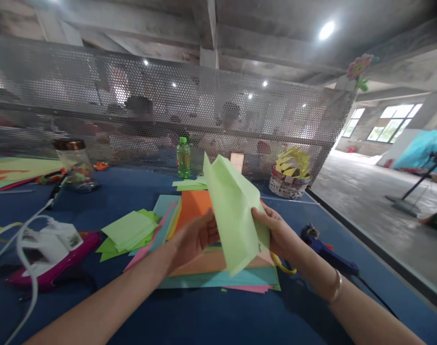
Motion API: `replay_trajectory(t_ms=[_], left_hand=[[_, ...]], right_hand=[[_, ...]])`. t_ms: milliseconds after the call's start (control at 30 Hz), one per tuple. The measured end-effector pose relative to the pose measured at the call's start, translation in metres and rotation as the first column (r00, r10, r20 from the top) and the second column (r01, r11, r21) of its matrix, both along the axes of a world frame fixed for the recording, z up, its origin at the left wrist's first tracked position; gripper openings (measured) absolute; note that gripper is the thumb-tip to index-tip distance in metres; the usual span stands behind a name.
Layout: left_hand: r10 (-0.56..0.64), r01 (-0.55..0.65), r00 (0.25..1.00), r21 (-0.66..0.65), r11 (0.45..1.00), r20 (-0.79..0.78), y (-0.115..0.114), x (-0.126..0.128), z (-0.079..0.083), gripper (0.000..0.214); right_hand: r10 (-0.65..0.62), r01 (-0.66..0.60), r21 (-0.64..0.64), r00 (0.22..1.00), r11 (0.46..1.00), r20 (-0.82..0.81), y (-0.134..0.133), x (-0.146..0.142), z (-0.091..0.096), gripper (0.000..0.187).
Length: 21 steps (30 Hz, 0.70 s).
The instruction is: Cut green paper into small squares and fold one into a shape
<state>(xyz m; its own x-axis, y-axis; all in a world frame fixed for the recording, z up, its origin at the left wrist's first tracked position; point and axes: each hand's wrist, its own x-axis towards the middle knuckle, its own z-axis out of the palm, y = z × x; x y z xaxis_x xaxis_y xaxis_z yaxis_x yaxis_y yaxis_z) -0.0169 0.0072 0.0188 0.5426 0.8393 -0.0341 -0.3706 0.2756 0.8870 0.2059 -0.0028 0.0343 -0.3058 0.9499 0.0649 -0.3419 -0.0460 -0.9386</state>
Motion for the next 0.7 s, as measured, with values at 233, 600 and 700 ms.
replay_trajectory(t_ms=[233, 600, 700], left_hand=[[0.066, -0.038, 0.986, -0.178, 0.983, 0.152, 0.008, -0.018, 0.012, 0.06], [0.318, -0.31, 0.948, -0.252, 0.917, -0.011, 0.015, -0.019, 0.0, 0.039], [0.46, -0.456, 0.888, -0.13, 0.88, 0.0, 0.017, -0.017, 0.0, 0.043]], right_hand=[[-0.089, -0.033, 0.297, 0.917, 0.954, 0.389, -0.006, -0.01, -0.011, 0.032], [-0.209, 0.121, 0.209, 0.853, 0.97, 0.478, 0.005, -0.004, -0.015, 0.039], [-0.231, 0.131, 0.225, 0.829, 0.966, 0.509, 0.011, 0.0, -0.02, 0.038]])
